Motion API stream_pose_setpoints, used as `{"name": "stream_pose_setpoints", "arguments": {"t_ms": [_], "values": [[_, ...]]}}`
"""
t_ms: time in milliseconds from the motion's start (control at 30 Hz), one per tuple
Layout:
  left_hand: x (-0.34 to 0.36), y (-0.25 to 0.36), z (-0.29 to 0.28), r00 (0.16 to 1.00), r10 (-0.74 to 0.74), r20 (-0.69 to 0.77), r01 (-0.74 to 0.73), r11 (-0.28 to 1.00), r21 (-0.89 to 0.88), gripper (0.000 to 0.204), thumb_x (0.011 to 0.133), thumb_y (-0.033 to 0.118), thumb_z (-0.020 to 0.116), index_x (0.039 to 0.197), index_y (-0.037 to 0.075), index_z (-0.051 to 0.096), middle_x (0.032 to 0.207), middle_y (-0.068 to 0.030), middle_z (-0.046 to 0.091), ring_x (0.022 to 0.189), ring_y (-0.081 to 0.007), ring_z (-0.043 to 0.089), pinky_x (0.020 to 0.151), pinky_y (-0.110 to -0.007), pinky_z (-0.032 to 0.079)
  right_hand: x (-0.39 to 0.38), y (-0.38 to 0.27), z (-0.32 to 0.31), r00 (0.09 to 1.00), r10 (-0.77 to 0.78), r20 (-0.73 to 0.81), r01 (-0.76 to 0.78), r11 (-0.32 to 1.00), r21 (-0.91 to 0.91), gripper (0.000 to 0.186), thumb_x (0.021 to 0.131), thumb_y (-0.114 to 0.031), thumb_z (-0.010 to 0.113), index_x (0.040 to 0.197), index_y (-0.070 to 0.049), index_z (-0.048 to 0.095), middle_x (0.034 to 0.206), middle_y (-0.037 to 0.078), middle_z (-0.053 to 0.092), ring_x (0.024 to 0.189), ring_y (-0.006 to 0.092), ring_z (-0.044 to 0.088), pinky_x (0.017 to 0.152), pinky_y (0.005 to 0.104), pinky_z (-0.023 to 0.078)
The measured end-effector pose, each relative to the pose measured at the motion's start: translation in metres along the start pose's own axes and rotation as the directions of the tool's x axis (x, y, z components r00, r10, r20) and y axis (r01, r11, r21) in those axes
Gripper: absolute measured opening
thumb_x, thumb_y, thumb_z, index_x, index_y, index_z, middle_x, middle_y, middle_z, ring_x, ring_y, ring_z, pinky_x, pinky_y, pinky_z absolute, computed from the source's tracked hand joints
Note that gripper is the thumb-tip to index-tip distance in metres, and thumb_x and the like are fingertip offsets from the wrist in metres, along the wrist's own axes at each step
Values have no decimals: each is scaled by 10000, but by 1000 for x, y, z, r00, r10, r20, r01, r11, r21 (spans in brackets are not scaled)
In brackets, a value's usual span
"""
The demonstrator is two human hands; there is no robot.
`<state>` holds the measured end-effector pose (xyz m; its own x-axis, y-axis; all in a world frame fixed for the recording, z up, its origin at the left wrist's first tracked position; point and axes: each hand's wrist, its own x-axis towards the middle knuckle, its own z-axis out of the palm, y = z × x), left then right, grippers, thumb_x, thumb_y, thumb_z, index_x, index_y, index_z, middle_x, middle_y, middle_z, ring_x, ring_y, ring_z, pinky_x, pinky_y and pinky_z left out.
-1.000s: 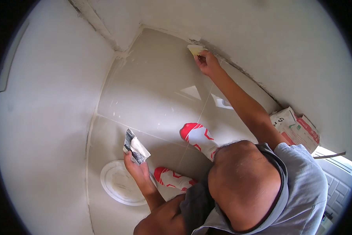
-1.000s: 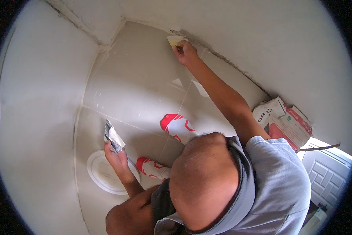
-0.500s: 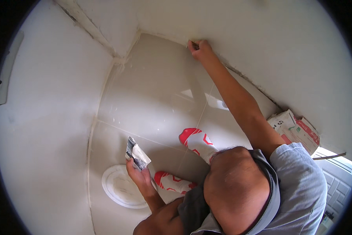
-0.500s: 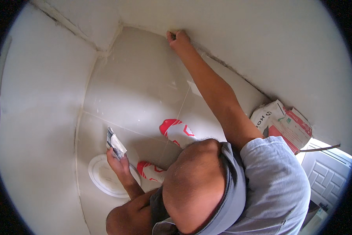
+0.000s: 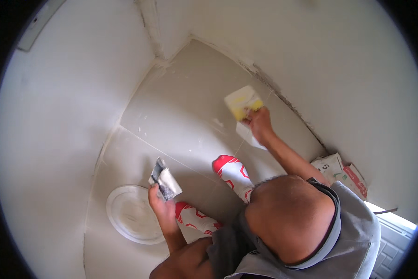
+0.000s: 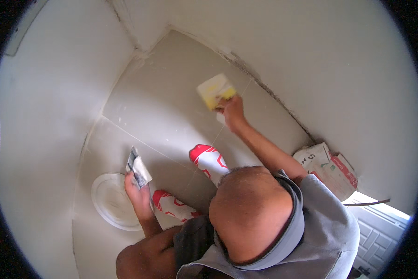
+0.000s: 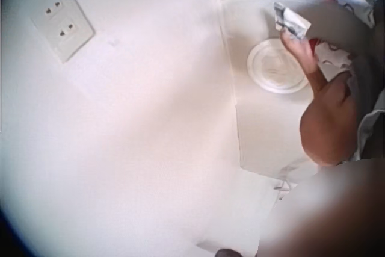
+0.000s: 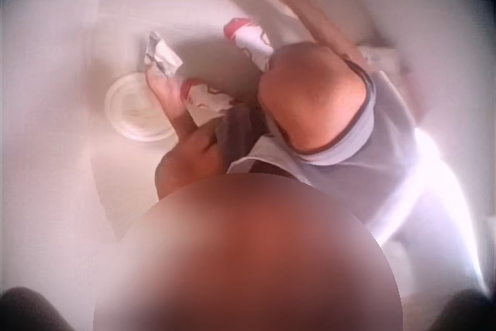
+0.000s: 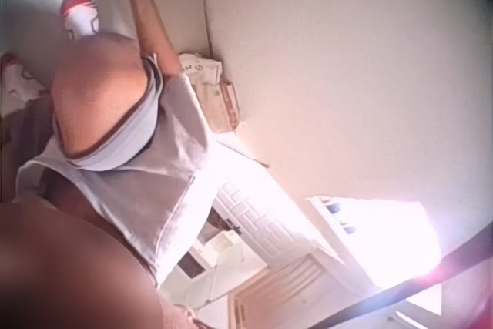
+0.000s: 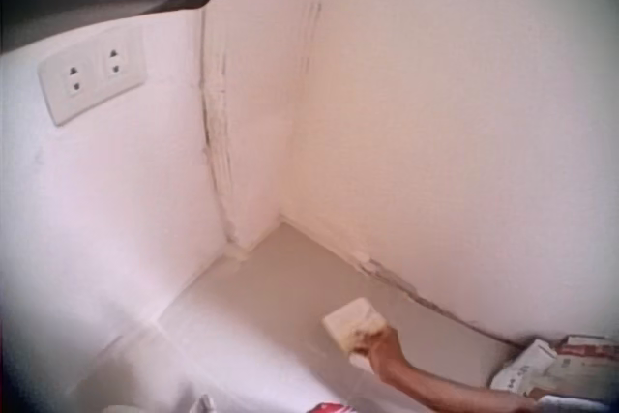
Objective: Applying plaster or grout to a wall corner using a putty knife and hands.
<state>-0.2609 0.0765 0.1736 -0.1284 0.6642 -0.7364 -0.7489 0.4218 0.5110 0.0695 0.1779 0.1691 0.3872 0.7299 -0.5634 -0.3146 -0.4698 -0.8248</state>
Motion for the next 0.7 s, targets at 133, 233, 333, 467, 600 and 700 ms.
{"name": "stream_pose_setpoints", "arguments": {"t_ms": [133, 233, 333, 467, 600, 700], "values": [[10, -29, 19, 984, -169, 57, 169, 986, -5, 267, 812, 178, 484, 1028, 28, 531, 957, -67, 584, 874, -176, 574, 769, -327, 461, -50, 11, 22, 808, -257, 530, 481, 808, -341, 250, 782, -42, 592, 1032, -50, 583, 1034, 85, 581, 881, 172, 580, 682, 319, 511], [8, -39, 30, 965, -236, 116, 244, 968, -61, 229, 811, 197, 488, 980, 51, 540, 898, -60, 595, 801, -163, 581, 693, -310, 469, -83, 7, 43, 493, -286, 822, 818, 473, -327, 330, 704, -9, 609, 1023, -91, 606, 1050, 74, 570, 914, 196, 571, 653, 316, 517], [11, -36, 26, 955, -284, 90, 294, 948, -122, 187, 810, 208, 489, 923, 70, 545, 826, -55, 602, 726, -148, 582, 611, -288, 469, -79, 3, 39, 89, -103, 991, 984, -146, -103, 360, 663, -82, 577, 1021, -96, 617, 1102, 70, 547, 996, 247, 534, 626, 324, 527], [1, 8, 44, 988, -1, 154, 29, 983, -182, 267, 819, 159, 463, 1045, 32, 527, 955, -65, 597, 850, -159, 575, 745, -281, 460, 17, 2, 14, 268, -11, 963, 903, -346, -255, 339, 679, -111, 556, 1010, -76, 621, 1017, 71, 576, 1012, 275, 513, 739, 356, 499], [0, 11, 30, 984, 18, 178, -1, 995, -97, 308, 816, 156, 455, 1092, 32, 511, 1024, -59, 578, 925, -163, 553, 810, -297, 435, 115, -39, 53, 161, -166, 973, 753, -617, -229, 330, 670, -81, 559, 993, -48, 618, 996, 74, 582, 1002, 264, 502, 834, 352, 452], [-2, 6, 21, 995, -22, 98, 33, 993, -114, 321, 819, 155, 444, 1111, 36, 501, 1019, -55, 579, 911, -163, 558, 808, -295, 437, 166, -57, 91, 124, -209, 970, 700, -674, -235, 297, 692, -79, 554, 979, -50, 621, 997, 78, 584, 987, 255, 504, 863, 354, 433]]}}
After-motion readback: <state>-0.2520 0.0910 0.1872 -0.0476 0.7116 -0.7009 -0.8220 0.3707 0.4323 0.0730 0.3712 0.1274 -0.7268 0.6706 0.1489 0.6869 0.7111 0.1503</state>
